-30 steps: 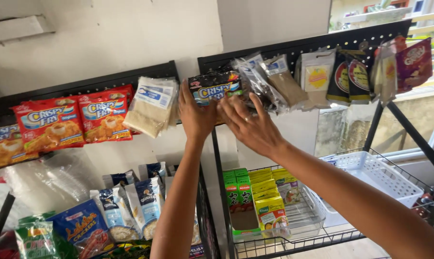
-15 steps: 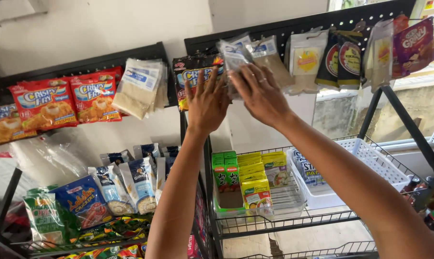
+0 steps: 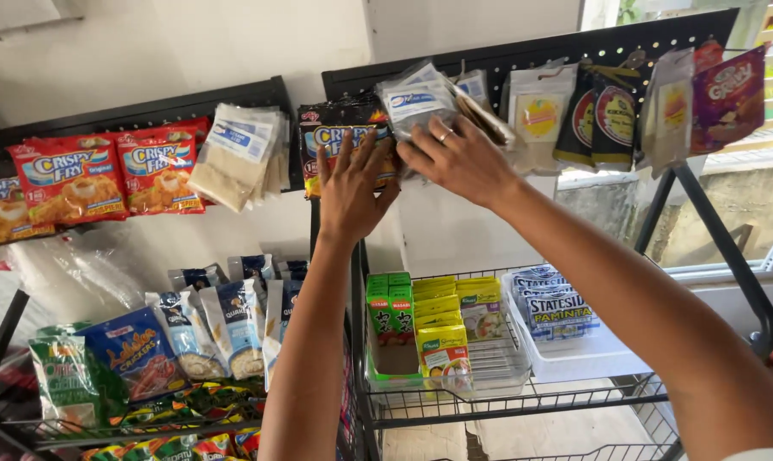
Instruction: Organizing and stocking food packets and sachets on shelves in a grocery store.
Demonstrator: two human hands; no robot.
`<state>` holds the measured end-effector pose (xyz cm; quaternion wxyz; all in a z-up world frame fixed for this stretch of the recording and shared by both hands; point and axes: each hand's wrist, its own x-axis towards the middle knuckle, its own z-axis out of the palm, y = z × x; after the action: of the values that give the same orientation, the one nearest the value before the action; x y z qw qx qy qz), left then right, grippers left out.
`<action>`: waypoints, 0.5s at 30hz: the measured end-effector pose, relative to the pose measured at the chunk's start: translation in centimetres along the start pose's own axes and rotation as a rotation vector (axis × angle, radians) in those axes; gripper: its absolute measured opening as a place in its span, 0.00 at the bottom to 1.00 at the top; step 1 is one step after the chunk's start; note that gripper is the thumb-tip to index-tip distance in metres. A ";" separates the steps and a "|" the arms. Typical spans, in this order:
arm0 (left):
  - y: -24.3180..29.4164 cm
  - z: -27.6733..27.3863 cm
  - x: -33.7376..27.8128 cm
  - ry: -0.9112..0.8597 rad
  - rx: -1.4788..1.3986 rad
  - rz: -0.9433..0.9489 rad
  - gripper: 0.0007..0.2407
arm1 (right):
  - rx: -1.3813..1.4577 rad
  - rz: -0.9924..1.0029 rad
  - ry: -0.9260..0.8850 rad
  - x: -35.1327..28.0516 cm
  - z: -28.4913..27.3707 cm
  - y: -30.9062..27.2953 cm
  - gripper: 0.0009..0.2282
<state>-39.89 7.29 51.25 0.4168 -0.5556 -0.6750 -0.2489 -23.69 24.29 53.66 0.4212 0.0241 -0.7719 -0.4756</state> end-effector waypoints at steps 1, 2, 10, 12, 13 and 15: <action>0.0 0.3 0.0 0.000 0.003 -0.006 0.29 | 0.004 -0.005 0.003 0.1 -0.3 -0.4 0.18; 0.0 0.6 -0.2 0.049 0.052 0.026 0.29 | -0.047 0.019 0.002 0.1 -0.7 -0.8 0.20; 0.9 -1.4 0.1 -0.026 0.042 0.008 0.36 | 0.086 0.179 0.030 -0.7 -2.5 -2.8 0.25; -0.1 0.5 0.6 0.037 -0.126 -0.082 0.35 | 0.216 0.220 -0.015 -0.7 -3.6 -2.6 0.30; 0.5 0.2 1.2 0.035 -0.127 -0.082 0.35 | 0.217 0.221 -0.018 -0.9 -3.9 -2.6 0.30; 1.7 -0.6 2.5 0.133 -0.308 -0.113 0.31 | 0.766 0.391 0.123 -1.2 -4.5 -2.6 0.40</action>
<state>-38.15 8.63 53.45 0.3558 -0.5563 -0.6300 -0.4087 -20.86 20.23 51.83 0.5090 0.0602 -0.8563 -0.0640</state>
